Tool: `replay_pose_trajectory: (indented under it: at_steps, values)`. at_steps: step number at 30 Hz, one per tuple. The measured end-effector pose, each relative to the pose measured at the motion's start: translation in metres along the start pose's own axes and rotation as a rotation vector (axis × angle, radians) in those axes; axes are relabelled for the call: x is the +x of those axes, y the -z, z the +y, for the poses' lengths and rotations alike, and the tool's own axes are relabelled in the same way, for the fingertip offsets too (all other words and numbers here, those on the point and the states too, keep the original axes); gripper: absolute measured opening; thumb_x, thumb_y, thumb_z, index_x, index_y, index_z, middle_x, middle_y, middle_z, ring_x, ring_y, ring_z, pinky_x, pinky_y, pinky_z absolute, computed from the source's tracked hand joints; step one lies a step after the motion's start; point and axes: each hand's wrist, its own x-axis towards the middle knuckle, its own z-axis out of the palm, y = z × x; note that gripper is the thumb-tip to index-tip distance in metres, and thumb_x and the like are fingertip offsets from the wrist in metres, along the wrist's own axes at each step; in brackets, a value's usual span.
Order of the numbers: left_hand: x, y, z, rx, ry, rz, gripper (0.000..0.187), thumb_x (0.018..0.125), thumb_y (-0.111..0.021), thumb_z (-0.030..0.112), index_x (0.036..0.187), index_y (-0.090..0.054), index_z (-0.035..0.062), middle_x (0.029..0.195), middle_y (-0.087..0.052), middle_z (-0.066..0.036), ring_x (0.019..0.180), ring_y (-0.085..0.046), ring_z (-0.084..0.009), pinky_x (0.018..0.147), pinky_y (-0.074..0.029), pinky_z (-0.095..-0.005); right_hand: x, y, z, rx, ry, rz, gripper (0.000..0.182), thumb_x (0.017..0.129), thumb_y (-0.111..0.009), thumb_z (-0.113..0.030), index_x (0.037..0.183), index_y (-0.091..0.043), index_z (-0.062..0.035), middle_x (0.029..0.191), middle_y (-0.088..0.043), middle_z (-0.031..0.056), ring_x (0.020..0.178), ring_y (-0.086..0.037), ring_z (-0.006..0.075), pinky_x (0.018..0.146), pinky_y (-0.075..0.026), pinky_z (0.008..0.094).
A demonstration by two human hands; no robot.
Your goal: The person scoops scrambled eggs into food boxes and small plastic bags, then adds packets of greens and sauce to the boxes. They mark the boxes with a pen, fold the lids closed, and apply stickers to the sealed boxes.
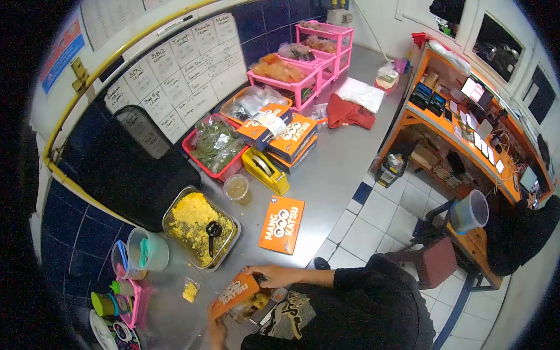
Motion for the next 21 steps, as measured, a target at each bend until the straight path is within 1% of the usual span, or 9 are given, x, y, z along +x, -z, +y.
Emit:
replay_pose_trajectory:
  at_steps: [2,4,9,12,14,15,17,18,21]
  values:
    - [-0.006,-0.023,0.010,0.030,0.019,0.081,0.051,0.085,-0.045,0.019,0.130,-0.034,-0.0025,0.131,-0.036,-0.026,0.121,-0.036,-0.0387,0.097,-0.029,-0.0467,0.000,-0.003,0.014,0.002,-0.012,-0.016,0.045,0.088,-0.054,-0.015,0.128,-0.036,-0.0064,0.127,-0.045,0.0149,0.115,-0.048,0.0274,0.094,-0.037,0.0340]
    - [-0.011,-0.039,0.018,0.006,0.034,0.134,0.054,0.085,-0.046,0.022,0.131,-0.033,-0.0028,0.131,-0.034,-0.027,0.121,-0.034,-0.0396,0.097,-0.028,-0.0479,0.003,-0.014,0.037,0.200,-0.030,-0.034,0.046,0.089,-0.054,-0.017,0.128,-0.031,-0.0064,0.125,-0.043,0.0153,0.114,-0.047,0.0261,0.093,-0.036,0.0337]
    - [-0.008,-0.052,0.033,-0.034,0.027,0.177,0.062,0.084,-0.048,0.030,0.132,-0.029,-0.0035,0.134,-0.029,-0.029,0.124,-0.029,-0.0416,0.099,-0.024,-0.0507,0.004,-0.038,0.057,0.034,-0.056,0.032,0.046,0.090,-0.050,-0.015,0.128,-0.025,-0.0058,0.120,-0.042,0.0186,0.114,-0.044,0.0287,0.095,-0.034,0.0374]
    - [-0.009,-0.053,0.033,-0.034,0.015,0.183,0.067,0.083,-0.049,0.034,0.133,-0.026,-0.0040,0.135,-0.026,-0.030,0.125,-0.027,-0.0429,0.100,-0.021,-0.0524,0.005,-0.045,0.076,0.106,-0.020,0.000,0.052,0.087,-0.052,-0.011,0.131,-0.024,-0.0056,0.130,-0.036,0.0212,0.124,-0.036,0.0327,0.097,-0.032,0.0377]
    - [-0.011,-0.055,0.031,-0.037,0.001,0.174,0.071,0.083,-0.050,0.037,0.134,-0.025,-0.0043,0.136,-0.024,-0.030,0.126,-0.025,-0.0437,0.100,-0.020,-0.0536,0.002,-0.054,0.076,-0.162,0.131,0.132,0.067,0.080,-0.058,-0.009,0.136,-0.023,-0.0059,0.144,-0.019,0.0225,0.135,-0.019,0.0363,0.102,-0.027,0.0410]
    - [-0.011,-0.055,0.030,-0.037,-0.002,0.170,0.073,0.083,-0.051,0.039,0.134,-0.024,-0.0044,0.137,-0.023,-0.031,0.126,-0.024,-0.0441,0.100,-0.019,-0.0541,0.002,-0.054,0.062,-0.157,0.130,0.133,0.067,0.080,-0.058,-0.009,0.136,-0.023,-0.0059,0.144,-0.019,0.0225,0.135,-0.019,0.0363,0.102,-0.027,0.0410]
    - [-0.012,-0.055,0.028,-0.035,-0.006,0.162,0.076,0.082,-0.052,0.042,0.135,-0.023,-0.0047,0.138,-0.021,-0.031,0.127,-0.022,-0.0449,0.101,-0.017,-0.0553,0.006,-0.045,0.021,-0.602,0.102,-0.023,0.079,0.072,-0.064,-0.009,0.140,-0.022,-0.0092,0.149,-0.001,0.0214,0.138,-0.001,0.0367,0.106,-0.018,0.0493]
    - [-0.014,-0.055,0.026,-0.032,-0.010,0.156,0.078,0.082,-0.052,0.044,0.135,-0.022,-0.0049,0.138,-0.020,-0.032,0.127,-0.021,-0.0454,0.101,-0.016,-0.0559,0.011,-0.044,0.024,-0.599,0.105,-0.026,0.079,0.072,-0.064,-0.009,0.140,-0.022,-0.0092,0.149,-0.001,0.0214,0.138,-0.001,0.0367,0.106,-0.018,0.0493]
    - [-0.020,-0.052,0.017,-0.010,-0.024,0.121,0.084,0.081,-0.053,0.048,0.136,-0.019,-0.0053,0.140,-0.017,-0.033,0.129,-0.019,-0.0466,0.102,-0.014,-0.0576,0.019,-0.041,0.024,-0.688,0.285,-0.119,0.085,0.068,-0.069,-0.015,0.140,-0.024,-0.0122,0.149,0.004,0.0209,0.138,0.004,0.0383,0.105,-0.013,0.0586]
